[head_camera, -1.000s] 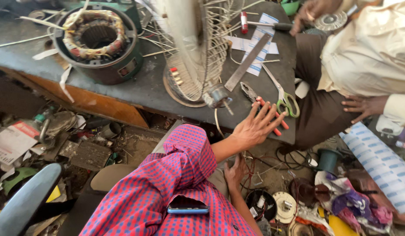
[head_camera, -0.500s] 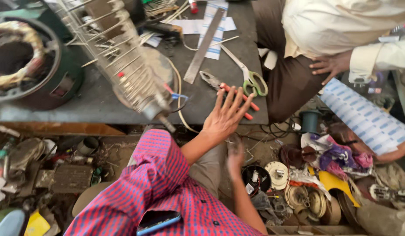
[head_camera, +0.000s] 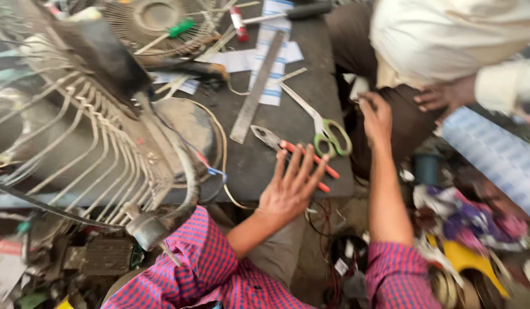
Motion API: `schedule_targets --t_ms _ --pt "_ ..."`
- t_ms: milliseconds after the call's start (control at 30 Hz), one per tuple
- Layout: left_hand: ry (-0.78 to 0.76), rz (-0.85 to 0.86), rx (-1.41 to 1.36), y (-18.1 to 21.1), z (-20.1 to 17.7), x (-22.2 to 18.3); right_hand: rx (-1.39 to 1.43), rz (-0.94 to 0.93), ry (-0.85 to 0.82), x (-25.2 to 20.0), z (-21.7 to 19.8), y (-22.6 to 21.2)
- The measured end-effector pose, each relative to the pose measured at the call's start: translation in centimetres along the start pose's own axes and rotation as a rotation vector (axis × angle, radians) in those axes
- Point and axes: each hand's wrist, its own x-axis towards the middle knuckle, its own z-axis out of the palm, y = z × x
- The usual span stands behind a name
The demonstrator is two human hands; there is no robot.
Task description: The person handles a disassembled electric fan on a cluttered workbench, using pliers and a screwdriver to adjust the fan cage and internal components. They repeatedly test the fan by plugging in the power cord and observe the blades spinning, then continue to manipulate the cage and wires.
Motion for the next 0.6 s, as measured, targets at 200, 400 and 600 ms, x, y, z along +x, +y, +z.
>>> schedule_targets --t_ms 200,400,600 --pt "0.001 0.004 -0.003 -0.1 -0.3 -0.3 -0.518 -0.296 -0.074 14.9 7.0 7.2" --pt "0.012 -0.003 0.010 0.0 -0.7 -0.4 -0.665 -0.651 -0.154 24.6 11.2 12.7" --pt "0.006 -0.016 0.028 0.2 -0.5 -0.3 -0.350 -0.412 -0.280 25.4 11.9 13.4"
